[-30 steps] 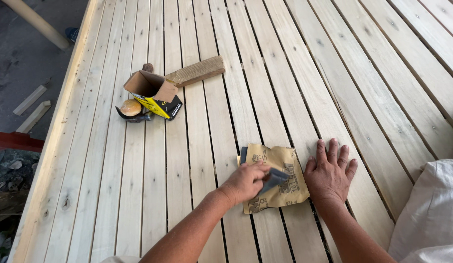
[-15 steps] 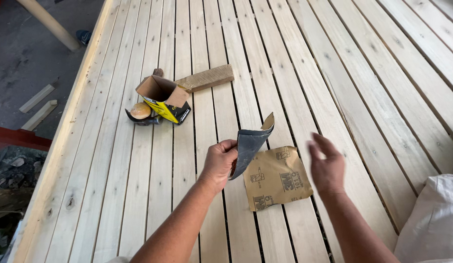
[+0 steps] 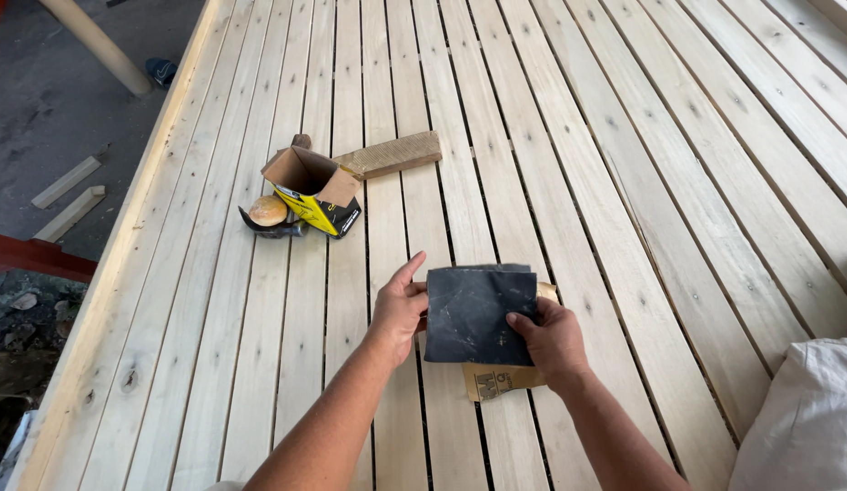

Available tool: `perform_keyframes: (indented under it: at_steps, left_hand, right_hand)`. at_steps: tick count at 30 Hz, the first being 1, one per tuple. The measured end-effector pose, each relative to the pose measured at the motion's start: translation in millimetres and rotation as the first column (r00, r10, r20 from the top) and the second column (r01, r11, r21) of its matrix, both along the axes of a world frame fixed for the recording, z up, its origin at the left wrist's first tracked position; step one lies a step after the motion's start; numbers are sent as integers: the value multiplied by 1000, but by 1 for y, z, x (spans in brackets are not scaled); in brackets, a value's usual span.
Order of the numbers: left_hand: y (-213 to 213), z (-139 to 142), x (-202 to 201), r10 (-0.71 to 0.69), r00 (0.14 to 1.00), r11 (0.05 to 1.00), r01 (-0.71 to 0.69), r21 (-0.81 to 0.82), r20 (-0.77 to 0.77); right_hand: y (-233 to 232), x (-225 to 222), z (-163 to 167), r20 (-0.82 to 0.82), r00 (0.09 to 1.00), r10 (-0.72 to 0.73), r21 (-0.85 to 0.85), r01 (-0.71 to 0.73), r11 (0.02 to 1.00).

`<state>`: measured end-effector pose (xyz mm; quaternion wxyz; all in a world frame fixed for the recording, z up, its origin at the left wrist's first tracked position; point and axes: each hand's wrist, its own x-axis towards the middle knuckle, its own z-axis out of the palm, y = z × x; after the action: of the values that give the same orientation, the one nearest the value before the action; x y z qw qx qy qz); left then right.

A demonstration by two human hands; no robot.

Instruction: The person sands the slatted wooden surface of a large outdoor bench or bed frame by hand, rubbing sandpaper back and forth across the planks. They work over different sections of the slats, occasionally repositioning the sandpaper and switching sheets while continuing to sand the wood surface.

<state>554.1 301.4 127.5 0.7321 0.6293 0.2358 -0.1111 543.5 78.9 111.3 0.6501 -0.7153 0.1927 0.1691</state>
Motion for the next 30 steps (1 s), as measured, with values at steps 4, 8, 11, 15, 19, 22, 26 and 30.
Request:
perform_keyframes:
  at_steps: [4, 8, 11, 15, 19, 22, 26, 30]
  left_hand:
    - [7, -15, -6, -113, 989, 989, 104, 108, 90]
    - [12, -24, -1, -130, 991, 991, 130, 22, 8]
    - [1, -20, -1, -291, 957, 888, 272, 370, -5]
    - [-24, -7, -15, -496, 851, 334, 368, 868, -170]
    - [-30, 2, -27, -644, 765, 185, 130, 974, 20]
    - [-14, 3, -23, -732, 664, 330, 153, 932, 150]
    - [17, 3, -7, -535, 845, 558, 354, 751, -1]
    - [42, 8, 7, -273, 945, 807, 124, 578, 179]
  right_hand:
    - [3, -6, -1, -59, 991, 116, -134, -123, 983]
    - [1, -8, -8, -22, 988, 153, -86, -154, 984]
    - [3, -12, -16, 37, 995, 98, 90, -101, 991]
    - [5, -14, -23, -17, 999, 42, 107, -40, 993]
    - [1, -6, -27, -144, 989, -39, 393, 93, 915]
    - [-2, 2, -33, -241, 969, -49, 353, 135, 926]
    - [-1, 7, -47, -257, 964, -61, 369, 156, 916]
    - [1, 8, -59, -217, 975, -43, 232, 94, 968]
